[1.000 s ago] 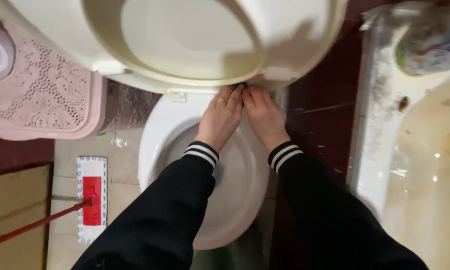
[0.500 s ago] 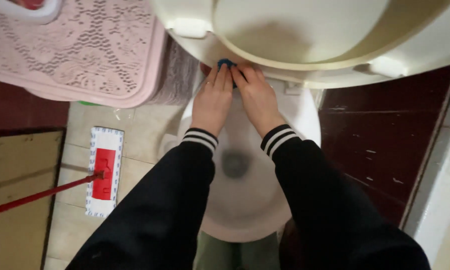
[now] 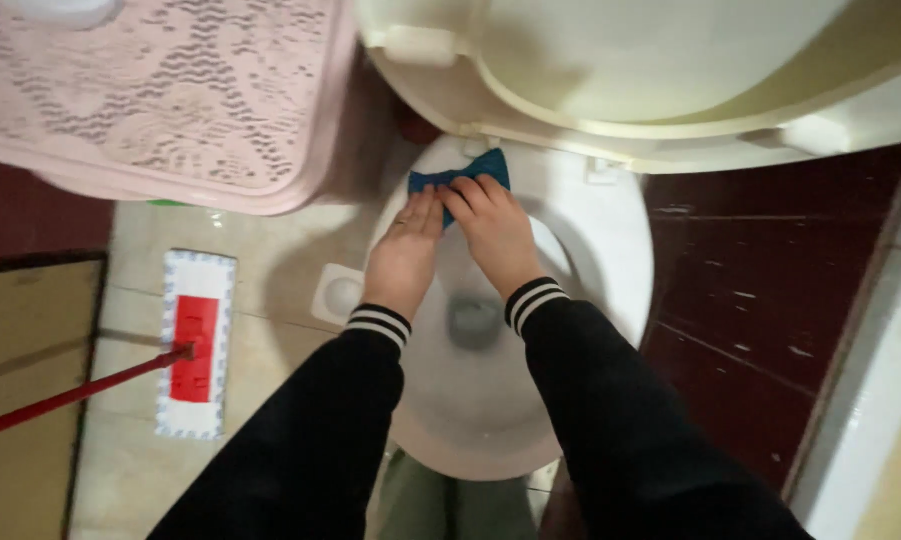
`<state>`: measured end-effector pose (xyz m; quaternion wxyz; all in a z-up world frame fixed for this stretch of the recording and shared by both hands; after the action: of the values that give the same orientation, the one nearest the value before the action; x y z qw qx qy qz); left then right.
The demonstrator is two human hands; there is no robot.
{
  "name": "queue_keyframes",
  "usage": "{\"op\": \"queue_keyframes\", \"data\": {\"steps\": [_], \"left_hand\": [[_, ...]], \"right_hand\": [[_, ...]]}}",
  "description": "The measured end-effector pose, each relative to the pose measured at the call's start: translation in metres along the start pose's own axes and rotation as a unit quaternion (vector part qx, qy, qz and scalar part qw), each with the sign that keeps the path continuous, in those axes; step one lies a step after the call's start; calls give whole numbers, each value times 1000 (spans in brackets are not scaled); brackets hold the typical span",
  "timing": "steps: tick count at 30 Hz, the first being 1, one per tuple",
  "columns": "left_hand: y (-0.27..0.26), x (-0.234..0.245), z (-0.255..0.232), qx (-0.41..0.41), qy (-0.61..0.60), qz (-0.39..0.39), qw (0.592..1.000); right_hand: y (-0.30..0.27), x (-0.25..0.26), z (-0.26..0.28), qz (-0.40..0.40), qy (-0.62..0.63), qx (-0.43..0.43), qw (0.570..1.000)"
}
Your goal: Cleaning bathroom fixtures including the toilet, bathtub, and faucet using a cloth, sponge, and cleaning liquid.
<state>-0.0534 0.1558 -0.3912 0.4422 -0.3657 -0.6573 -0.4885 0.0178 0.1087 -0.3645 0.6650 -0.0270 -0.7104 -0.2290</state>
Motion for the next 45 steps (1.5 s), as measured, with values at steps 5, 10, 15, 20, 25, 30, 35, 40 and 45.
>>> {"op": "queue_keyframes", "data": {"steps": [5,10,15,20,25,30,35,40,45], "left_hand": [[41,-62,-66,52,-89,71,992],[55,-57,-124,16,-46,105,993],[47,-61,-145,21,-91,89,992],[43,-53,-184,-19,-129,70,989],[49,-58,-228,-48,-210,104,971],[13,-48,-251,-118,-241,144,953],[-44,-37,-275,-189,-270,195,924],[-131,-23,-272,-236,-271,245,900],[-188,-7,-236,-252,-264,267,892]], "right_hand": [[-31,14,-79,15,-28,4,999],[-52,28,-121,43,19,-16,999],[-79,27,-133,20,-9,-20,1000],[-122,38,-153,-2,-30,-42,999],[-166,75,-176,58,5,-60,996],[-217,90,-154,118,44,-138,983],[-273,99,-114,171,96,-222,955],[-338,87,-40,223,107,-258,934],[-357,68,34,233,184,-342,891]]}}
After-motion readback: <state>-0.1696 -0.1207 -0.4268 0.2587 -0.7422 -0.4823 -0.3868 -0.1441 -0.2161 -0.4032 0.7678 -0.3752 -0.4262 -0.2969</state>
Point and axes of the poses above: each hand's wrist, its own y-axis towards the middle knuckle, its own x-axis out of the back of the hand, z = x × y, the point moved 10 cm from there along y, towards the middle knuckle, and after that the axes turned 2 degrees about -y, right-handed, at the moved point
